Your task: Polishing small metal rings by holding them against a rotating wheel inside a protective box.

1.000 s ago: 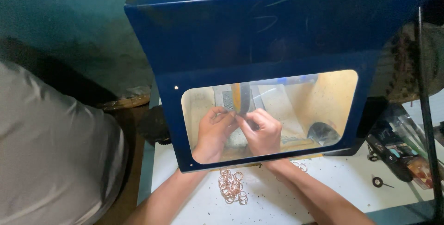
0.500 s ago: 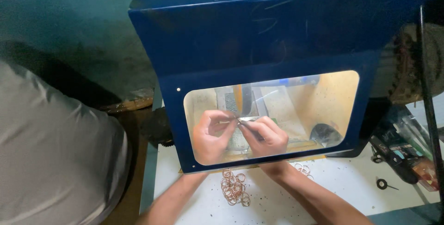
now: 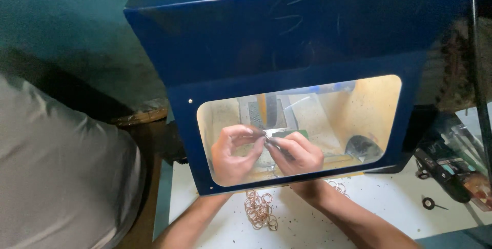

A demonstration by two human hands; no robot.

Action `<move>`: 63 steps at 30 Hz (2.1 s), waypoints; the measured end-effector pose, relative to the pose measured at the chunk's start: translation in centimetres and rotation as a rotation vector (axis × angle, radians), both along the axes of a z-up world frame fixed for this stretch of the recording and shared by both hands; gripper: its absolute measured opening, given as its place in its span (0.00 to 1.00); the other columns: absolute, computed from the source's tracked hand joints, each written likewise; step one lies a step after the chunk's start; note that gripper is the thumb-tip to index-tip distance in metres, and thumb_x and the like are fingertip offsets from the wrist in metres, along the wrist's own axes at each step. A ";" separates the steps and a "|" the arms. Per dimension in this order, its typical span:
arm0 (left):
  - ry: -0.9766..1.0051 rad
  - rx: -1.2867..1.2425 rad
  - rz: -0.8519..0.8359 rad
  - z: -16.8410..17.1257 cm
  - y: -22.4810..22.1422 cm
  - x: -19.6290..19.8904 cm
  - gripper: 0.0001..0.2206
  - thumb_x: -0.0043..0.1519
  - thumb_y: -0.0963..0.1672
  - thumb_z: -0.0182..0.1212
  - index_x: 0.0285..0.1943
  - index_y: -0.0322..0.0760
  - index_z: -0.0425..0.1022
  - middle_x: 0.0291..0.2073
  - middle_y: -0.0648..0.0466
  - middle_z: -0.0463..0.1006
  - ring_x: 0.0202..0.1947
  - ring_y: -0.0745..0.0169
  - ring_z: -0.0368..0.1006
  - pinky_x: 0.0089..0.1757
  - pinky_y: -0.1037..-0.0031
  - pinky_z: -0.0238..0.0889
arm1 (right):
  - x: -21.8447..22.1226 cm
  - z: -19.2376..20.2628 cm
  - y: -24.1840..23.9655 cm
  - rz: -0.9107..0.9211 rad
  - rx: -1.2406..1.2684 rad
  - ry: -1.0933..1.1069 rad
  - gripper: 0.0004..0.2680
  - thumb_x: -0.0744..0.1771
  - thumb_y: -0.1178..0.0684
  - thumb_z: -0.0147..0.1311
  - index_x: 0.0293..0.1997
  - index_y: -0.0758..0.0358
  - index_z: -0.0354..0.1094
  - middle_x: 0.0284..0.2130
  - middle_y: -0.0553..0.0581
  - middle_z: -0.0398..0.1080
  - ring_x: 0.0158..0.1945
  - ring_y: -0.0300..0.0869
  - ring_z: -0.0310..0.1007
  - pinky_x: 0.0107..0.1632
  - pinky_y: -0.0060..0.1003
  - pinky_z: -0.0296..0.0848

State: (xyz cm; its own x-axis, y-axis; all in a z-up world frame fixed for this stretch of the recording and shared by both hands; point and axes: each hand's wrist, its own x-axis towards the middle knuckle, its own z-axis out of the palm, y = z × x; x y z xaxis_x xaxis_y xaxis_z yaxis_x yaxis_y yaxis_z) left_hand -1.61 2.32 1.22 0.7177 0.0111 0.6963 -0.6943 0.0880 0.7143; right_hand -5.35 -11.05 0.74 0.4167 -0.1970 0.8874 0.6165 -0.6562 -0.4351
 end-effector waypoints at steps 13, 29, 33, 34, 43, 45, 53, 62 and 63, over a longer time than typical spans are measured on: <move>0.698 -0.240 -0.201 -2.8 -1.3 1.7 0.19 0.56 0.36 0.70 0.46 0.37 0.61 0.34 0.46 0.79 0.35 0.63 0.77 0.38 0.70 0.79 | 0.1 0.0 0.2 0.109 0.194 0.228 0.03 0.62 0.63 0.65 0.34 0.62 0.80 0.14 0.53 0.66 0.18 0.38 0.64 0.25 0.32 0.68; 0.944 -0.404 -0.244 -1.5 -1.9 1.6 0.19 0.58 0.37 0.68 0.50 0.37 0.60 0.33 0.44 0.78 0.33 0.59 0.78 0.44 0.62 0.79 | 1.7 -1.6 0.1 0.124 0.433 0.452 0.01 0.62 0.59 0.69 0.32 0.58 0.82 0.15 0.52 0.65 0.23 0.31 0.60 0.28 0.29 0.65; 0.969 -0.395 -0.243 -1.3 -1.8 1.6 0.19 0.57 0.36 0.67 0.51 0.36 0.61 0.33 0.44 0.78 0.32 0.58 0.79 0.44 0.61 0.79 | 2.1 -2.7 0.0 0.151 0.574 0.557 0.01 0.62 0.59 0.69 0.33 0.60 0.82 0.14 0.50 0.65 0.21 0.29 0.59 0.27 0.27 0.65; 0.969 -0.396 -0.243 -1.3 -1.8 1.6 0.19 0.57 0.36 0.67 0.51 0.36 0.61 0.33 0.44 0.78 0.32 0.58 0.79 0.44 0.61 0.79 | 2.0 -2.5 0.1 0.151 0.574 0.557 0.01 0.62 0.59 0.69 0.33 0.60 0.82 0.14 0.50 0.65 0.21 0.29 0.59 0.27 0.27 0.65; 1.003 -0.386 -0.253 -1.2 -1.8 1.7 0.18 0.58 0.36 0.67 0.51 0.36 0.61 0.33 0.45 0.76 0.32 0.57 0.78 0.46 0.59 0.79 | 2.6 -3.6 0.0 0.246 0.846 0.692 0.04 0.63 0.59 0.68 0.37 0.66 0.80 0.16 0.56 0.71 0.14 0.33 0.60 0.21 0.28 0.63; 1.003 -0.384 -0.257 -0.9 -1.8 1.6 0.18 0.58 0.36 0.66 0.51 0.37 0.60 0.33 0.45 0.75 0.32 0.57 0.77 0.46 0.59 0.79 | 2.7 -3.8 -0.2 0.260 0.845 0.696 0.03 0.64 0.59 0.67 0.37 0.67 0.80 0.17 0.57 0.72 0.13 0.33 0.61 0.20 0.28 0.63; 0.693 -0.270 -0.226 -1.1 -1.3 1.0 0.17 0.55 0.35 0.65 0.47 0.36 0.63 0.34 0.48 0.75 0.36 0.62 0.76 0.40 0.65 0.80 | 1.6 -2.5 0.1 0.281 0.801 0.613 0.03 0.66 0.60 0.63 0.40 0.66 0.79 0.21 0.57 0.73 0.14 0.35 0.62 0.22 0.28 0.64; 0.143 -0.022 -0.111 -0.4 -0.7 0.0 0.15 0.54 0.34 0.67 0.48 0.33 0.70 0.38 0.49 0.77 0.39 0.57 0.79 0.37 0.67 0.81 | 0.7 -1.6 0.0 0.345 0.642 0.467 0.02 0.68 0.59 0.60 0.40 0.65 0.78 0.27 0.57 0.73 0.15 0.35 0.63 0.23 0.30 0.68; 0.089 0.005 -0.084 -0.2 -0.6 0.0 0.15 0.54 0.34 0.68 0.48 0.32 0.71 0.39 0.49 0.78 0.38 0.57 0.79 0.37 0.68 0.81 | 0.6 -1.5 -0.1 0.349 0.614 0.447 0.02 0.68 0.59 0.59 0.40 0.65 0.78 0.26 0.56 0.72 0.15 0.35 0.64 0.23 0.30 0.68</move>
